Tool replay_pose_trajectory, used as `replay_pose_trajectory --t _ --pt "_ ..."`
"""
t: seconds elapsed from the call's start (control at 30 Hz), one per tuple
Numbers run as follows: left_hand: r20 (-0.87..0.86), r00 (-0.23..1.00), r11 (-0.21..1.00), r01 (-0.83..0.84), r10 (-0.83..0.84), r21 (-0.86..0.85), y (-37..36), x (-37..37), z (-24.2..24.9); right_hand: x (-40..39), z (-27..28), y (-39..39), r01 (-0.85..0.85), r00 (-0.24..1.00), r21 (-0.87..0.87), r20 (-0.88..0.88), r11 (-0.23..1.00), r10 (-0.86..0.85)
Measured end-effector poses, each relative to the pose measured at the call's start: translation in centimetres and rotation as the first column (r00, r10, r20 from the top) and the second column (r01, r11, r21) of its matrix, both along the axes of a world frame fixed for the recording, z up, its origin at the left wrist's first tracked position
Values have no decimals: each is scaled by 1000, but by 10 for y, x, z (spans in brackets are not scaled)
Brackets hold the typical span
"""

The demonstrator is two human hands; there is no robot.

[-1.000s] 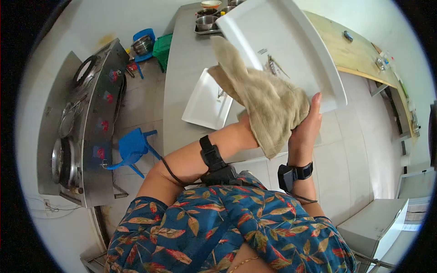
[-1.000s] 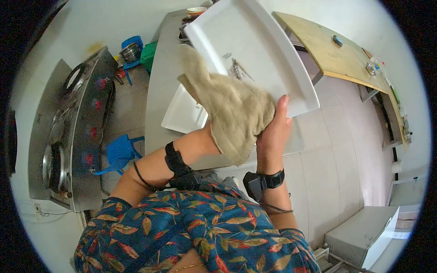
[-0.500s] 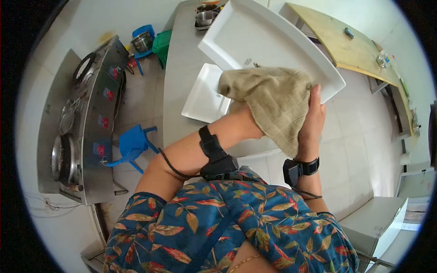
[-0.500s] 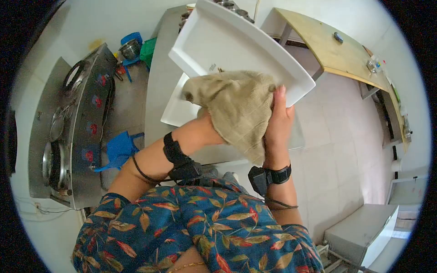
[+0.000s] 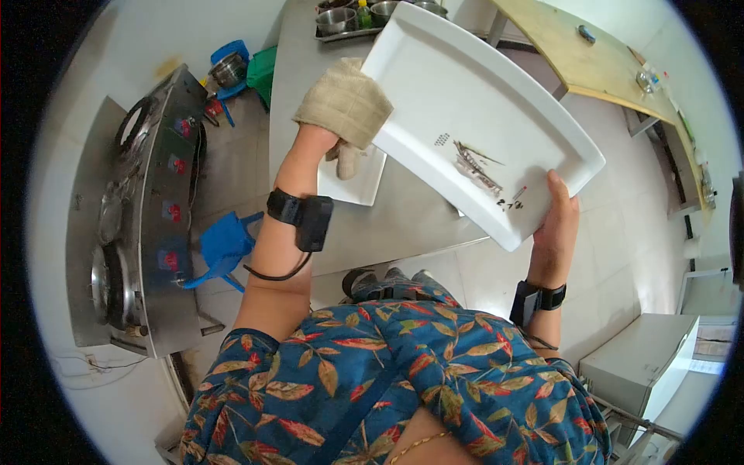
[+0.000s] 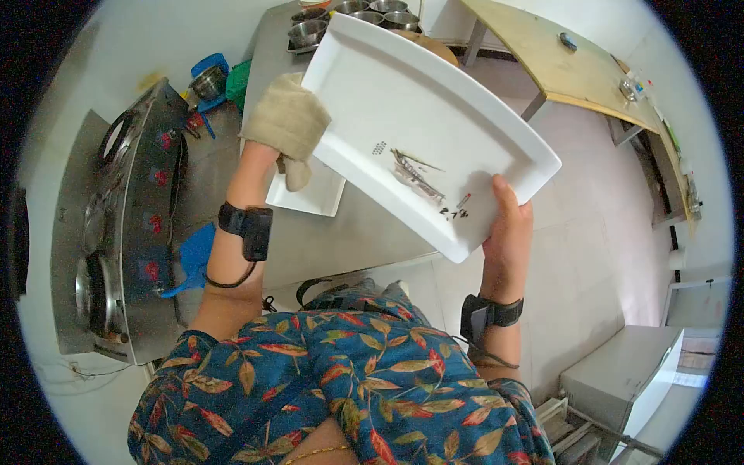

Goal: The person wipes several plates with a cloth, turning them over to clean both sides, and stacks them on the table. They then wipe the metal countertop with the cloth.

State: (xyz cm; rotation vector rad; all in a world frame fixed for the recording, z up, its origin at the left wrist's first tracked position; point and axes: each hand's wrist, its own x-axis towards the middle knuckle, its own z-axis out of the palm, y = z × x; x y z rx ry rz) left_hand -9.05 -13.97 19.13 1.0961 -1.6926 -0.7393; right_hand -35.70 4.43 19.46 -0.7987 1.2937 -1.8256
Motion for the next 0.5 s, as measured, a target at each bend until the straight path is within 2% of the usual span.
replay_pose_trajectory --t 0.03,0.1,0.17,0.23,0.33,0.43,0.5 --pt "-192 981 999 32 -27 26 2 -2 -7 -2 -3 0 11 1000 3 27 1000 -11" --pt "-548 835 992 107 -53 67 8 -10 -21 -5 0 -2 40 996 12 81 999 -40" --pt "-801 599 984 157 -30 81 19 -24 -28 3 5 -3 82 992 14 96 997 -83" --pt "-946 324 984 160 17 73 35 -45 -19 -2 1 -10 106 988 9 113 994 -106" --pt "-924 374 964 205 80 167 49 -55 -19 -4 -8 -15 132 974 -25 190 991 -125" --pt "-908 395 973 113 140 199 41 -65 -4 -4 -14 -15 174 972 -58 170 983 -162" --pt "-909 413 976 166 62 142 26 -54 -4 -7 -15 -10 145 986 -61 85 987 -140"
